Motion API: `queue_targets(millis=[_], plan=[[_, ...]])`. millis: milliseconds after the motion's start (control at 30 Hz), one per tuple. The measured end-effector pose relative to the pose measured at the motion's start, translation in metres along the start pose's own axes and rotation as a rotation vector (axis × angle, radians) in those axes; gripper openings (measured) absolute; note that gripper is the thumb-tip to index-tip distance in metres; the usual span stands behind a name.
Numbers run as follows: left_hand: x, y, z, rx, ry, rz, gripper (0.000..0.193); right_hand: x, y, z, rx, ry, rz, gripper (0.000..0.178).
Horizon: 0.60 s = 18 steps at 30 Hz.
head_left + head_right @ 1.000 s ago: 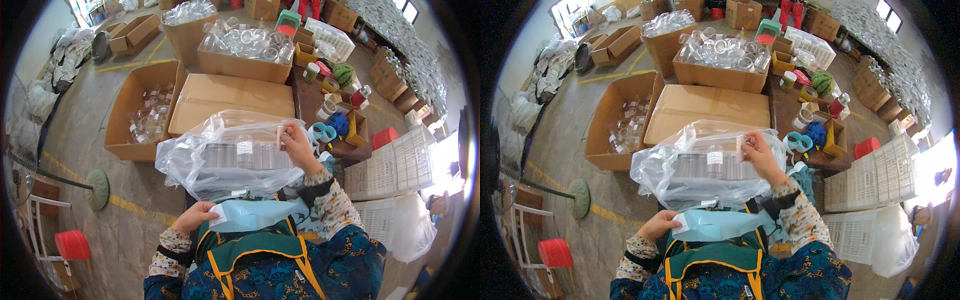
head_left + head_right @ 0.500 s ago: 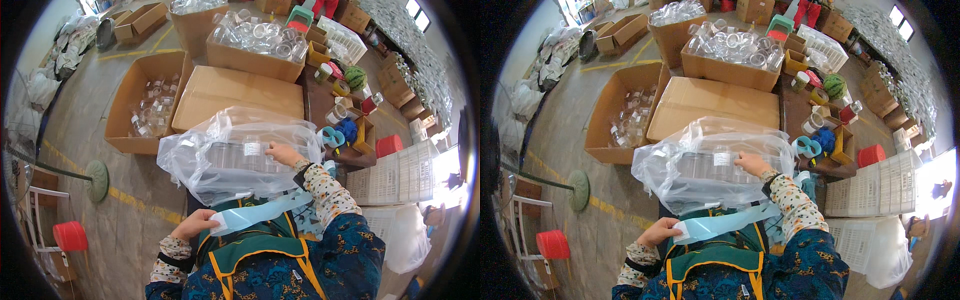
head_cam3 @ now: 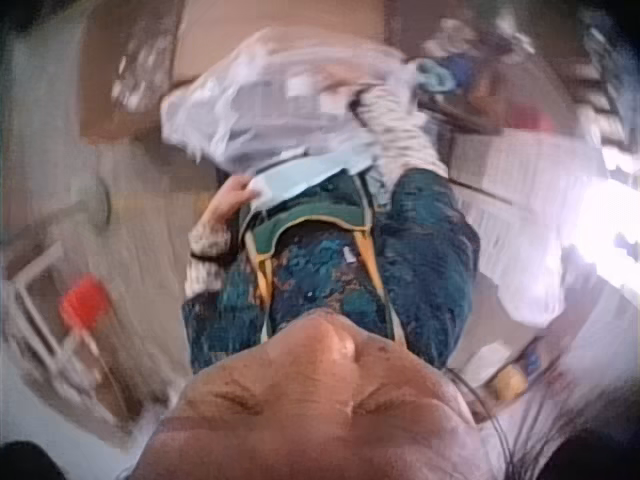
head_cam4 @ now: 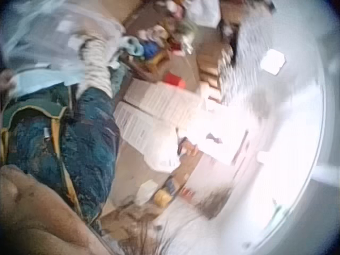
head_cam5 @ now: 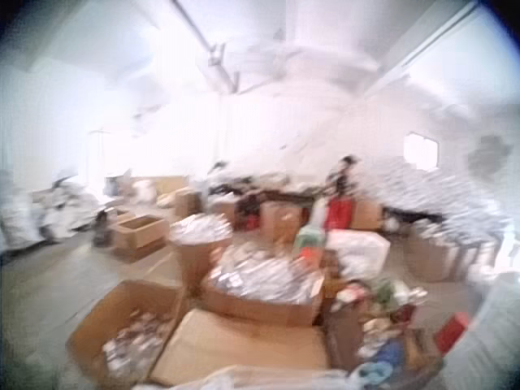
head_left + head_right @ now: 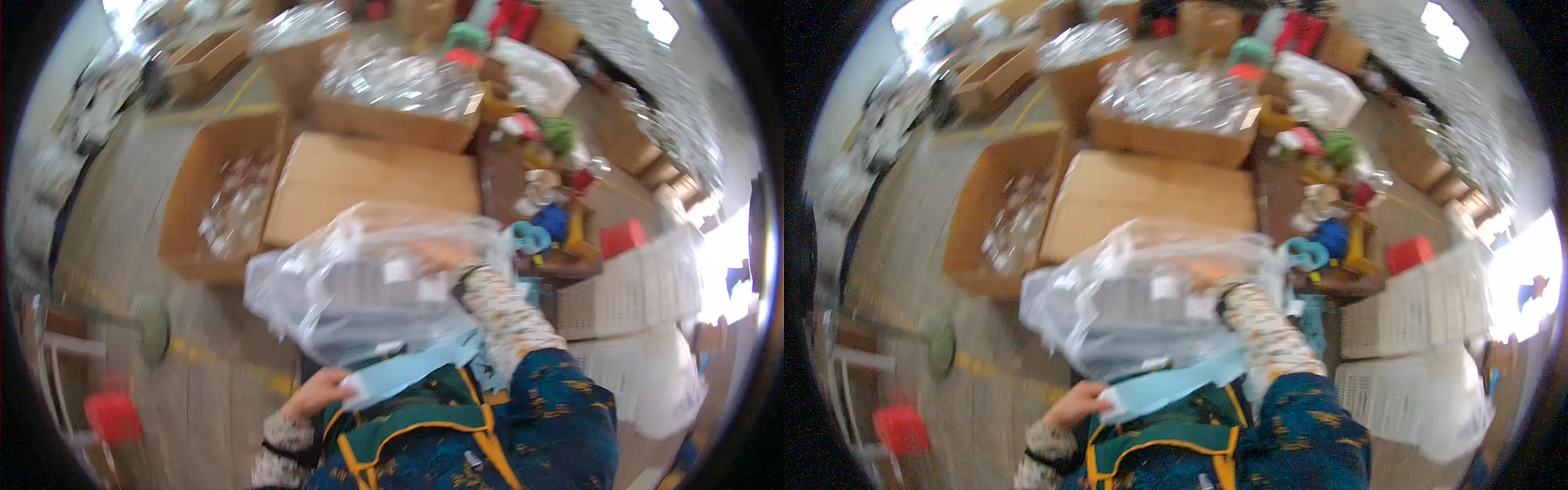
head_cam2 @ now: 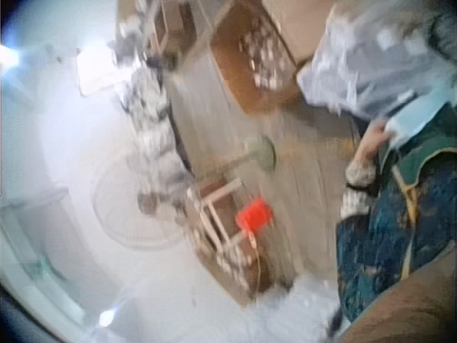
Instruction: The person applies adhesive labels to the base of clear plastic containers by hand and then places them into a larger plastic bag.
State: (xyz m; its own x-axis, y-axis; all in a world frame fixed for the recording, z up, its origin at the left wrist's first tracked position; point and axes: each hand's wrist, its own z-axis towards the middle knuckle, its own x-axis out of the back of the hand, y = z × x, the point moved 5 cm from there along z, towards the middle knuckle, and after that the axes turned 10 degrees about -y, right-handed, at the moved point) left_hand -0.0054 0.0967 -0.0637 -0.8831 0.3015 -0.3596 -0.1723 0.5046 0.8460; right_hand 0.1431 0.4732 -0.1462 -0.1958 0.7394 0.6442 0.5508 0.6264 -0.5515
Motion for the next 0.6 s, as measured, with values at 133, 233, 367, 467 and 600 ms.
queue_targets(millis=[133, 233, 367, 467, 600], plan=[[-0.006, -0.013, -0.014, 0.090, 0.151, -0.021, 0.033, -0.023, -0.024, 0.065, -0.027, -0.041, -0.019, 0.068], [-0.024, -0.002, -0.025, 0.015, 0.096, -0.223, 0.028, -0.002, -0.053, 0.053, -0.030, -0.107, -0.033, 0.062], [-0.026, 0.020, -0.016, -0.009, 0.074, -0.251, 0.020, 0.025, -0.088, 0.033, 0.029, -0.276, 0.189, 0.055], [-0.028, 0.041, -0.013, 0.045, 0.112, -0.217, 0.016, 0.059, -0.146, 0.061, 0.151, -0.298, 0.331, 0.050], [-0.028, 0.057, -0.024, 0.004, 0.168, -0.097, 0.013, 0.109, -0.330, 0.085, 0.761, 0.435, 0.097, 0.037]])
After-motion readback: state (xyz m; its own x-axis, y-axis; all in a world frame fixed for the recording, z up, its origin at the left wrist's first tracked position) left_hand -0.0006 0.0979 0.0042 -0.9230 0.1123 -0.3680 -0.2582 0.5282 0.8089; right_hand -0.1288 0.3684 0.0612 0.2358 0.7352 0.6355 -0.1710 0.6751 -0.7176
